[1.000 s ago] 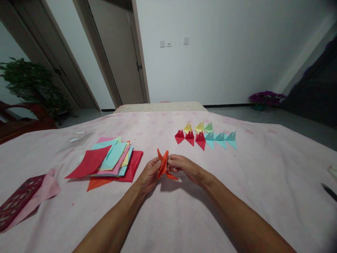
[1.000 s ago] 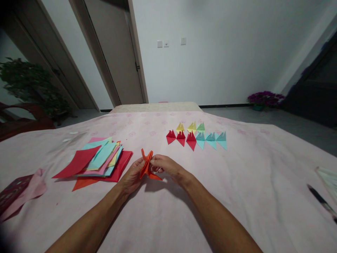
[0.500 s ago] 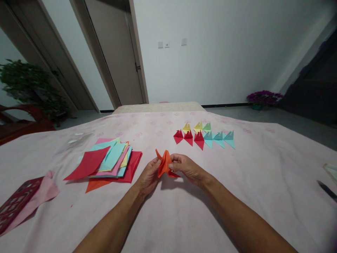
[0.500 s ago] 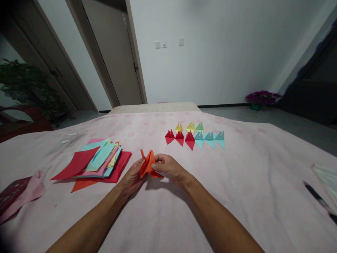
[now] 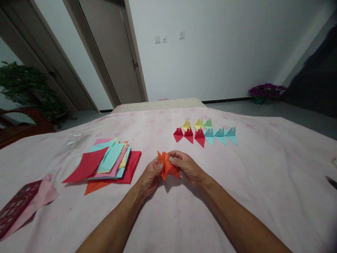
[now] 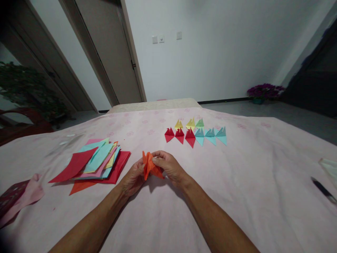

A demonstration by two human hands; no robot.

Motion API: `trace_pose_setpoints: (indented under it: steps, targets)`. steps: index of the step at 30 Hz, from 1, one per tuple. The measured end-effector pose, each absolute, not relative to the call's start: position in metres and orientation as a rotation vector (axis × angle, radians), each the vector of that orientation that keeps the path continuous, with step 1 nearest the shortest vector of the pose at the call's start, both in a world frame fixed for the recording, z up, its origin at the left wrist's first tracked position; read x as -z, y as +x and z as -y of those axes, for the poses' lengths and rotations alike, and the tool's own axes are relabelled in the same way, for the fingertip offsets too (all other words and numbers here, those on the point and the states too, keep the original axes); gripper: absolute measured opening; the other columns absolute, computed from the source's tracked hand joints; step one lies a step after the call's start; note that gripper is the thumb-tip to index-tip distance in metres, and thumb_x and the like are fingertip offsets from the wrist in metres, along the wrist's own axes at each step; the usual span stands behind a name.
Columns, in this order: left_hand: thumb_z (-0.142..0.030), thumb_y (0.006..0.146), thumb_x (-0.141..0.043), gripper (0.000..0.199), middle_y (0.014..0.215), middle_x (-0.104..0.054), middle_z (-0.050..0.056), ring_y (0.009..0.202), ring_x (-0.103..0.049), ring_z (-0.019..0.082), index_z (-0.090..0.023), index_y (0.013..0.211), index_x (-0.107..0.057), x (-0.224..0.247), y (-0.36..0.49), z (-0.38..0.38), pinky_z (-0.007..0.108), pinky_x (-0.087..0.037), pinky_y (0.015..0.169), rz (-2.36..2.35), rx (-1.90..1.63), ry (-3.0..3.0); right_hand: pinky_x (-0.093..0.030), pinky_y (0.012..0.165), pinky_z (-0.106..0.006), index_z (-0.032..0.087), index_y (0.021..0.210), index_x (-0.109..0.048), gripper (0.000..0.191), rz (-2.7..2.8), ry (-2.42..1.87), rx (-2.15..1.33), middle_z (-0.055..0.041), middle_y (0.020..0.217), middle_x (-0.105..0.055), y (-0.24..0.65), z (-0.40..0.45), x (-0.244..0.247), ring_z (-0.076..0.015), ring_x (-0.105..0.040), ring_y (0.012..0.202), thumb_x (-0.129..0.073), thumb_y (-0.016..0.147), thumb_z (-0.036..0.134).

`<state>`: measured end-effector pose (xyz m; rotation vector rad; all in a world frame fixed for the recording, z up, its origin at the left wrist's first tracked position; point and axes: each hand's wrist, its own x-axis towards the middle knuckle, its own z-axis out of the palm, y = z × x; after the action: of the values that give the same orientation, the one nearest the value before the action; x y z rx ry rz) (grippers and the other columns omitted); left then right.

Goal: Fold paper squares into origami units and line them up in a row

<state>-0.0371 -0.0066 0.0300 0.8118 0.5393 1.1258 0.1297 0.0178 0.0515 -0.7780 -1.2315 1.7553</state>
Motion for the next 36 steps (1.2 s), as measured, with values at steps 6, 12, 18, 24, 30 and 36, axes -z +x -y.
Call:
trace_pose_setpoints:
  steps: [6, 12, 18, 24, 30, 36]
  targets:
    - [-0.037, 0.074, -0.081, 0.062, 0.106, -0.071, 0.011, 0.099, -0.067, 0.024, -0.015, 0.126, -0.057, -0.029, -0.037, 0.005, 0.031, -0.051, 0.086, -0.532, -1.154, 0.821, -0.039, 0.059, -0.023, 0.017, 0.113, -0.061, 0.054, 1.213, -0.755, -1.852, -0.0011, 0.080, -0.067, 0.135, -0.018, -0.053, -0.0119, -0.057, 0.063, -0.081, 0.069, 0.041]
    - [-0.037, 0.072, -0.083, 0.066, 0.106, -0.070, 0.013, 0.098, -0.067, 0.025, -0.014, 0.128, -0.056, -0.030, -0.037, 0.007, 0.032, -0.051, 0.086, -0.551, -1.159, 0.856, -0.047, 0.072, -0.028, 0.018, 0.114, -0.062, 0.051, 1.145, -0.683, -1.928, -0.0042, 0.086, -0.071, 0.133, -0.016, -0.053, -0.0169, -0.065, 0.075, -0.081, 0.070, 0.035]
    - [-0.037, 0.068, -0.085, 0.069, 0.101, -0.071, 0.011, 0.091, -0.069, 0.023, -0.015, 0.127, -0.056, -0.031, -0.037, 0.007, 0.028, -0.052, 0.077, -0.599, -1.182, 0.851, -0.048, 0.070, -0.028, 0.017, 0.114, -0.062, 0.050, 1.168, -0.754, -1.910, -0.0053, 0.086, -0.072, 0.129, -0.014, -0.052, -0.0168, -0.066, 0.073, -0.079, 0.071, 0.035]
    - [-0.033, 0.069, -0.085, 0.064, 0.100, -0.071, 0.009, 0.081, -0.068, 0.017, -0.015, 0.124, -0.057, -0.025, -0.039, 0.005, 0.023, -0.050, 0.071, -0.646, -1.217, 0.828, -0.047, 0.069, -0.027, 0.017, 0.113, -0.061, 0.052, 1.189, -0.839, -1.843, -0.0047, 0.087, -0.072, 0.126, -0.012, -0.054, -0.0168, -0.066, 0.074, -0.080, 0.070, 0.040]
    - [-0.030, 0.068, -0.086, 0.061, 0.093, -0.071, 0.007, 0.075, -0.068, 0.015, -0.016, 0.119, -0.057, -0.024, -0.039, 0.004, 0.023, -0.051, 0.069, -0.644, -1.242, 0.789, -0.047, 0.067, -0.029, 0.017, 0.112, -0.059, 0.056, 1.181, -0.866, -1.821, -0.0031, 0.081, -0.071, 0.121, -0.008, -0.056, -0.0175, -0.067, 0.071, -0.083, 0.067, 0.042]
    - [-0.032, 0.063, -0.089, 0.065, 0.094, -0.072, 0.007, 0.076, -0.069, 0.016, -0.016, 0.118, -0.056, -0.028, -0.036, 0.005, 0.024, -0.052, 0.070, -0.627, -1.247, 0.787, -0.049, 0.064, -0.028, 0.017, 0.109, -0.059, 0.054, 1.157, -0.916, -1.804, -0.0040, 0.083, -0.071, 0.116, -0.004, -0.058, -0.0167, -0.067, 0.068, -0.084, 0.066, 0.038]
